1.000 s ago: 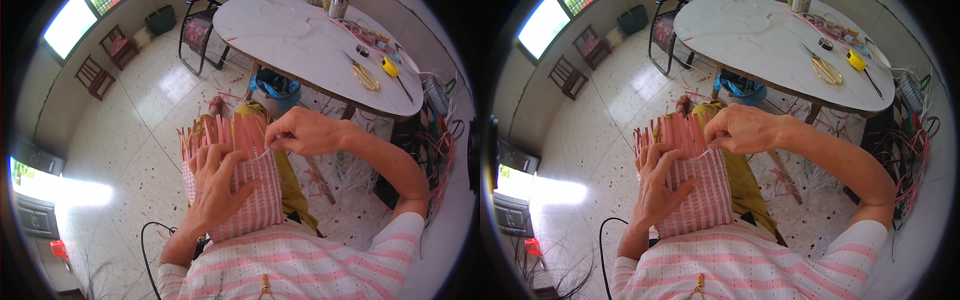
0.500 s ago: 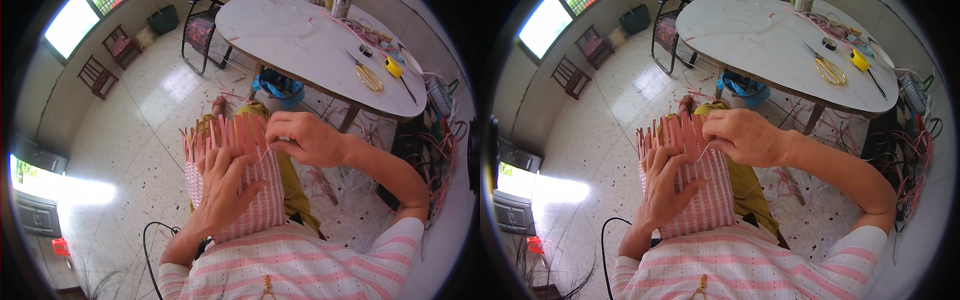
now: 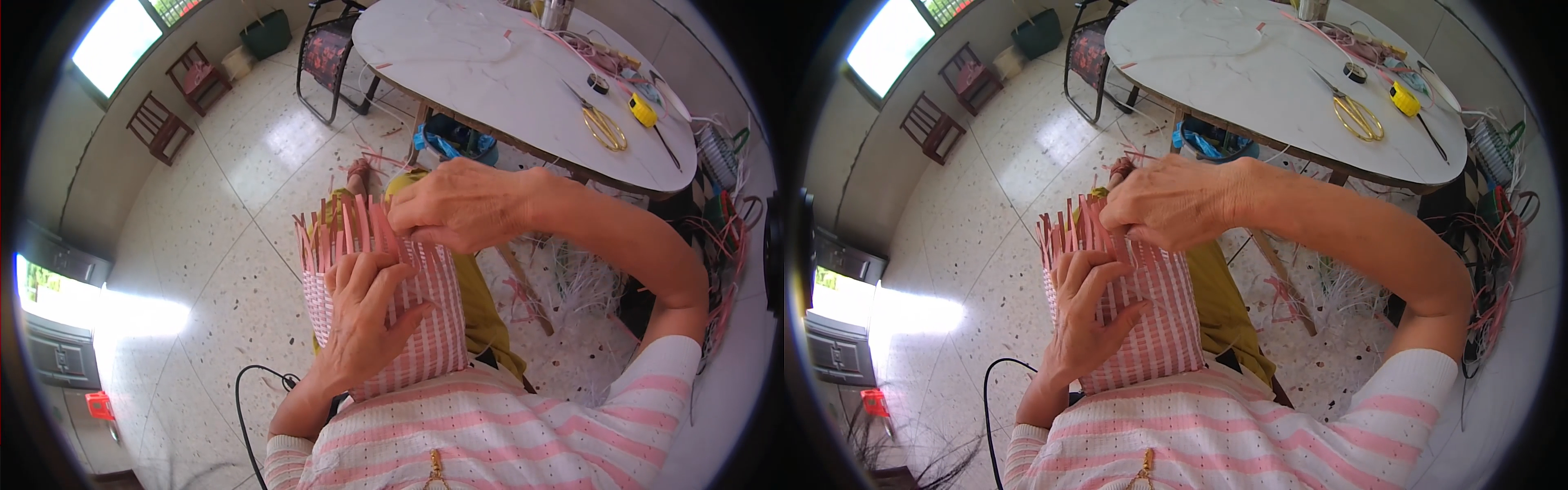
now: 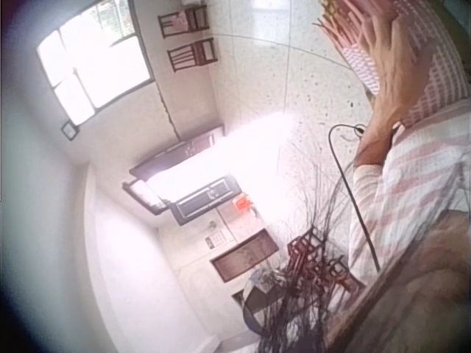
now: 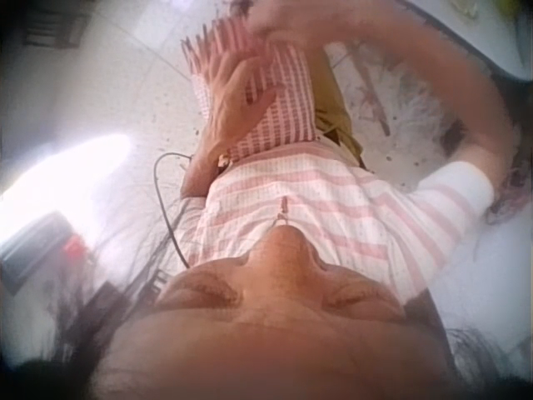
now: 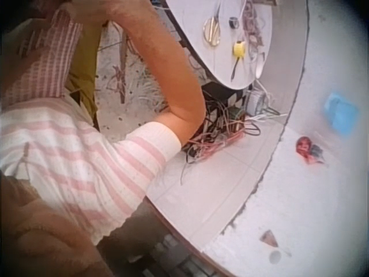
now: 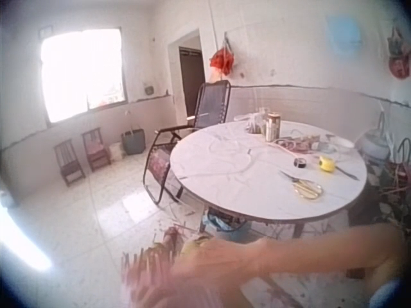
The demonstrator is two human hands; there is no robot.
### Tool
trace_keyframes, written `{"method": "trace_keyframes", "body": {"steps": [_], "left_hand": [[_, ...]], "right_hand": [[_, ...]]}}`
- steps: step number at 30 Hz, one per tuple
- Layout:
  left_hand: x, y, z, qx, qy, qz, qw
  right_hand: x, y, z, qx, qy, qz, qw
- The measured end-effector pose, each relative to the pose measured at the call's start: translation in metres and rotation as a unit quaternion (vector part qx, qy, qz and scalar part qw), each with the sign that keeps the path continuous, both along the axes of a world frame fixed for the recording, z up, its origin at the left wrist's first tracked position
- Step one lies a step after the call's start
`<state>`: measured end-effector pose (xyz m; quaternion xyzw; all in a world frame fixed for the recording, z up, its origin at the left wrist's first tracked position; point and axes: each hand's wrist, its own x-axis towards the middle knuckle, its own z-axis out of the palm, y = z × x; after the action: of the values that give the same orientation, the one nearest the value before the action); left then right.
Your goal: The person weaves a basket using pink and white plastic strips, folding the ends of the strips inward to secure the top edge.
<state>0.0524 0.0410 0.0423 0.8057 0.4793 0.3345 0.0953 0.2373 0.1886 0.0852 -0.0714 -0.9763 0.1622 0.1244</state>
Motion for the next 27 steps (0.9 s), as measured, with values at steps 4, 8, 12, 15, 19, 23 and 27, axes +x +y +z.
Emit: {"method": "trace_keyframes", "body": {"steps": [4,8,12,15,19,23,27], "left_hand": [[-0.003,0.002,-0.001,-0.004,-0.004,0.004,1.0],[-0.005,0.003,-0.003,-0.005,-0.008,0.0,1.0],[-0.007,0.003,-0.002,-0.021,0.0,0.001,1.0],[-0.007,0.003,-0.003,-0.022,0.008,0.0,1.0],[-0.006,0.004,-0.002,-0.037,0.035,0.0,0.999],[-0.004,0.005,-0.003,-0.031,0.034,0.003,0.999],[-0.005,0.006,-0.001,-0.017,0.036,-0.001,0.999]], "right_hand": [[-0.009,-0.029,0.035,0.141,-0.083,-0.037,0.986],[-0.003,-0.04,0.03,0.208,-0.097,-0.11,0.967],[0.017,-0.007,0.003,-0.288,-0.105,-0.175,0.936],[0.035,-0.011,-0.022,-0.522,-0.087,-0.214,0.821],[0.048,-0.037,-0.034,-0.605,-0.06,-0.229,0.76],[0.05,-0.043,-0.039,-0.621,-0.012,-0.221,0.752],[0.05,-0.036,-0.056,-0.625,0.044,-0.17,0.76]]}}
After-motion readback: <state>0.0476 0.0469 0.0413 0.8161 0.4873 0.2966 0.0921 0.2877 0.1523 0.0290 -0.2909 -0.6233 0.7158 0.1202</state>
